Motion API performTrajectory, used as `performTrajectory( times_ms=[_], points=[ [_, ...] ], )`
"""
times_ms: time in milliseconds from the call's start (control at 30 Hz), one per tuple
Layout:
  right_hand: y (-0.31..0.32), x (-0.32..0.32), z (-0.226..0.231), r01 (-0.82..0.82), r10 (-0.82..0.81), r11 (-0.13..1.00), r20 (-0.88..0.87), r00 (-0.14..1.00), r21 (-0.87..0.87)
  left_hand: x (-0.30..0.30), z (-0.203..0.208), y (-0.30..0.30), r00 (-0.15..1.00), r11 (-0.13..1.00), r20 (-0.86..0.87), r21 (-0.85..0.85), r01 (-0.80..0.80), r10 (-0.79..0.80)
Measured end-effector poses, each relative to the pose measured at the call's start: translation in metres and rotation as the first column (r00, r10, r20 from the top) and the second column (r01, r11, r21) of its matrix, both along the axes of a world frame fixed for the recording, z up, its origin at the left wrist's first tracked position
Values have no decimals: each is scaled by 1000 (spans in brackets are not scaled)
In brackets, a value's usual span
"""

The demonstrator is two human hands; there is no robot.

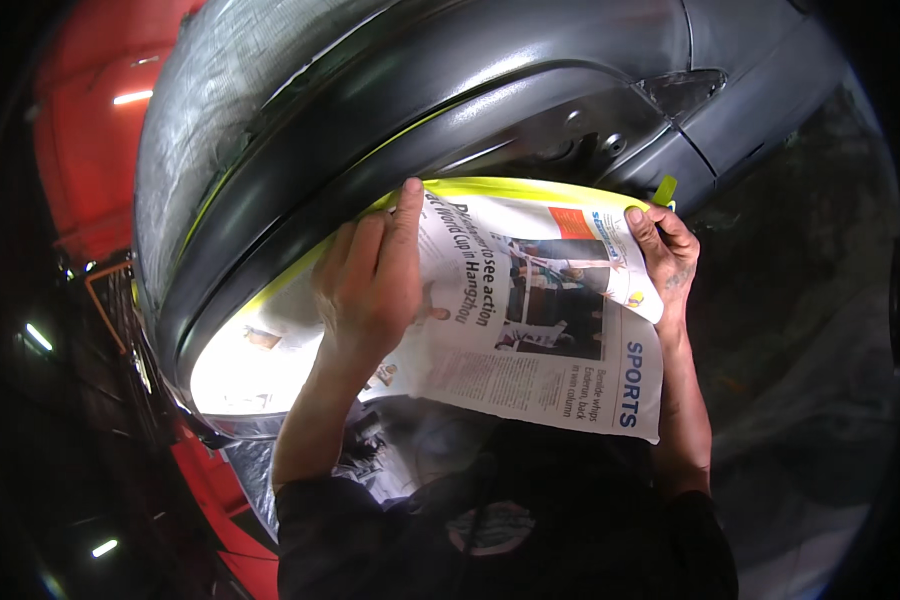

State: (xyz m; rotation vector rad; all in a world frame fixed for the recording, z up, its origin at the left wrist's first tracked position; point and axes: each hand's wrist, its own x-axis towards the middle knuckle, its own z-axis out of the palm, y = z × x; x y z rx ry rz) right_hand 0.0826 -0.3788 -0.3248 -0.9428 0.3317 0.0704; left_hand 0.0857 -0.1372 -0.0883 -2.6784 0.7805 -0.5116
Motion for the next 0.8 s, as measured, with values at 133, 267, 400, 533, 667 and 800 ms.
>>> performTrajectory(
  times_ms=[133,267,400,533,667,800],
  points=[
    [4,0,-6,16,-15,1000,21,1000,-23,3,4,5,999,996,-27,82,25,-23],
    [9,-2,-5,25,-25,999,-5,1000,-34,-4,16,-6,981,975,-144,197,-99,129],
    [17,-3,-6,61,-61,998,4,998,-19,-23,28,-17,822,931,-530,-153,-333,207],
    [17,-2,-5,52,-51,998,4,999,-47,-75,33,-32,633,954,-773,-161,-253,38],
    [18,-3,-3,53,-53,998,-4,999,22,-104,19,-5,770,989,-628,-9,-151,112],
    [25,-12,-12,73,-70,990,29,997,-124,-105,36,10,842,957,-525,-161,-242,125]
  ],
)
